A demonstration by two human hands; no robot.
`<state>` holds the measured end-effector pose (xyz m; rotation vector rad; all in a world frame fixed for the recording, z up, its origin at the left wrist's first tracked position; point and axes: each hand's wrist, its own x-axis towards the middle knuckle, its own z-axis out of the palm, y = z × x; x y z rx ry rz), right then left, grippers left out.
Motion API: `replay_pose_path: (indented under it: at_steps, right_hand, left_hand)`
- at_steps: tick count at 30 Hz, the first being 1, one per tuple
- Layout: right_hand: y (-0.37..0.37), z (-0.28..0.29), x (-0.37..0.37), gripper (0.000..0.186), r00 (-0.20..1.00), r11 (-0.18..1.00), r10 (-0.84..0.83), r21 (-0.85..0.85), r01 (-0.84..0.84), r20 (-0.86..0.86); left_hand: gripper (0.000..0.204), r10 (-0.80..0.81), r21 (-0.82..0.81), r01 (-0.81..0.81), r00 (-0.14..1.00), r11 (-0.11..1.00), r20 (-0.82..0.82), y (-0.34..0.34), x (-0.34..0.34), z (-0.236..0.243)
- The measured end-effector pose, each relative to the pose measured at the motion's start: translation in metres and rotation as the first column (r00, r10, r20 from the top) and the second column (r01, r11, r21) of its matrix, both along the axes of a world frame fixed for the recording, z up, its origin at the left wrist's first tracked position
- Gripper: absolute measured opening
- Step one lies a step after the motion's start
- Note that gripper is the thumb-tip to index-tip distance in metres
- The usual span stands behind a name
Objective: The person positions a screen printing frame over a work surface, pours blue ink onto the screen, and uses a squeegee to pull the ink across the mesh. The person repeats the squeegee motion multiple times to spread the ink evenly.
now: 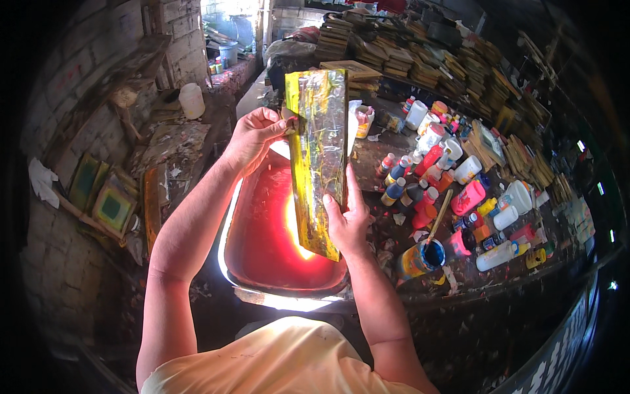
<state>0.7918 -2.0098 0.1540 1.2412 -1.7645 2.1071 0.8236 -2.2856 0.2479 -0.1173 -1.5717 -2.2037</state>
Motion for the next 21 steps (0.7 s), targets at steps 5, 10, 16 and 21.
replay_pose_path:
  at_steps: [5, 10, 16, 21]
  right_hand:
    - [0.004, -0.007, 0.002, 0.079, 0.999, 1.0, 0.011, 0.017, -0.012, 0.048]
    - [0.003, -0.019, 0.006, 0.079, 0.999, 1.0, -0.026, -0.015, 0.026, 0.022]
    - [0.001, -0.023, 0.006, 0.078, 0.993, 0.996, -0.084, 0.019, 0.086, -0.081]
    - [-0.002, -0.024, 0.006, 0.078, 0.996, 0.999, -0.046, 0.002, 0.046, -0.077]
  left_hand:
    - [0.025, -0.034, 0.079, 0.033, 0.999, 0.996, 0.005, 0.006, -0.009, -0.015]
    - [0.038, -0.08, 0.077, 0.08, 0.997, 0.994, -0.01, 0.01, -0.008, -0.021]
    - [0.036, -0.099, 0.128, 0.107, 0.993, 0.986, -0.064, 0.017, 0.008, -0.027]
    - [0.029, -0.069, 0.123, 0.08, 0.994, 0.989, -0.085, 0.015, 0.019, -0.031]
